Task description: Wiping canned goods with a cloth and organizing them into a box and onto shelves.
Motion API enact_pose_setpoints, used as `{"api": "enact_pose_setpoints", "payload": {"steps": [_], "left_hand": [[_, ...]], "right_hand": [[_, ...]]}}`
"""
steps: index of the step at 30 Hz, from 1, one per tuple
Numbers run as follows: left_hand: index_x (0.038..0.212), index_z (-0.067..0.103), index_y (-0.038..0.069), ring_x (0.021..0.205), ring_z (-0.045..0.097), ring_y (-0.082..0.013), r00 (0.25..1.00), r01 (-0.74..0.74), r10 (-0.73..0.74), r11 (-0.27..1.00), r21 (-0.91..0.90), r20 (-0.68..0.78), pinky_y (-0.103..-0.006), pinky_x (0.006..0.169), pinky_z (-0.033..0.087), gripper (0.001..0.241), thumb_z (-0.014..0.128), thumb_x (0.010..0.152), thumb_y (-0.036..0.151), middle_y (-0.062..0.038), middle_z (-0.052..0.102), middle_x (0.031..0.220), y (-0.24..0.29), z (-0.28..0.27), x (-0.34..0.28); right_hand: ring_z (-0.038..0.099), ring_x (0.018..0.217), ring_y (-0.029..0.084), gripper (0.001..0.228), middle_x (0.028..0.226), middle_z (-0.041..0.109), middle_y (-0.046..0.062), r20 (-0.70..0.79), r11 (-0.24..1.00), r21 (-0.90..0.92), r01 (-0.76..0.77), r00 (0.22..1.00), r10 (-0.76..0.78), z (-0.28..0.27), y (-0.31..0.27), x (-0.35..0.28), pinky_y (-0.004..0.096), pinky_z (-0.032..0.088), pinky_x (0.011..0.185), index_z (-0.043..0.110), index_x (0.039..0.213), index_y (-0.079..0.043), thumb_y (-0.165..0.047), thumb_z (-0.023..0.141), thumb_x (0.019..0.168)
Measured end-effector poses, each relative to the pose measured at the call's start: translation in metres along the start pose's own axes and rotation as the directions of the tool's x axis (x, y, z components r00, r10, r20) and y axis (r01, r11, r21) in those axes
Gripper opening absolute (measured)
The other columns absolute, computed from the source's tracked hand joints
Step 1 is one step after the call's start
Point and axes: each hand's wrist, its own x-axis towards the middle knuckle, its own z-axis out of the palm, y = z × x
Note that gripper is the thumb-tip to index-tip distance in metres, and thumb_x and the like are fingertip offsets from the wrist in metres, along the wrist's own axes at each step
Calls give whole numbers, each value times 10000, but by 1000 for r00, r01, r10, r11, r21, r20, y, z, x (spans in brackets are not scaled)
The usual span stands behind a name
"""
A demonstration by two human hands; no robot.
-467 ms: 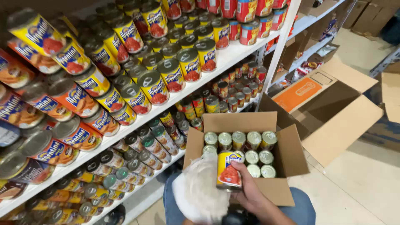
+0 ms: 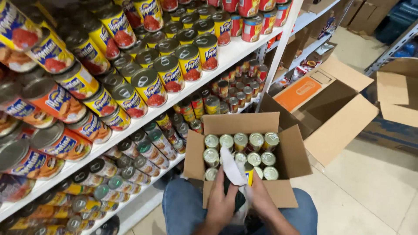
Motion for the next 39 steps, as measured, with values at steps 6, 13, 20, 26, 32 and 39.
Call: {"api": "enact_pose_setpoints", "payload": {"steps": [6,13,20,26,32,39], "left_hand": [[1430,502,-36,1436,483,-353,955,-293,289,903,315,61,-394,1169,350,482,560,964,76,-235,526,1523,45,-10,10],[1327,621,-14,1353,620,-310,972,-234,224,939,253,71,-370,1133,450,345,499,1022,89,-175,654,1417,57,-21,25],[1298,658,52,1360,599,-357,782,-585,354,702,407,514,-424,1141,460,357,611,981,209,-152,620,1469,132,-30,23],[1277,619,57,1339,615,-344,452,-848,604,520,105,656,-467,1165,497,436,749,914,259,-144,598,1452,140,-34,27],[1181,628,22,1263,702,-319,552,-773,669,634,6,498,-445,1119,581,346,760,892,158,-145,692,1289,102,-29,27],[1362,529,-63,1347,593,-396,907,-387,418,879,278,-60,-477,1163,442,477,627,971,191,-260,589,1422,70,14,-17]], "right_hand": [[611,1145,138,857,1341,629,73,181,985,-130,116,979,-92,-19,-4,10,318,519,975,344,1508,-65,-106,805,786],[731,878,168,916,1060,777,113,66,743,-664,-89,982,177,21,-91,-28,348,604,782,331,1539,-127,-228,784,748],[673,946,186,516,1042,744,112,241,824,-529,204,967,-84,-39,-10,-2,355,592,832,654,1182,-42,-162,817,707],[646,1181,237,558,1280,689,124,555,852,-307,424,807,-201,-106,77,19,381,543,998,689,1253,-26,-128,854,729],[600,983,227,687,1110,618,165,360,992,-121,-46,929,87,-70,18,-4,391,535,809,537,1381,79,-91,848,793],[633,1096,150,700,1269,630,58,110,972,226,-64,993,40,-3,-21,-8,295,541,879,419,1477,-131,-176,690,833]]}}
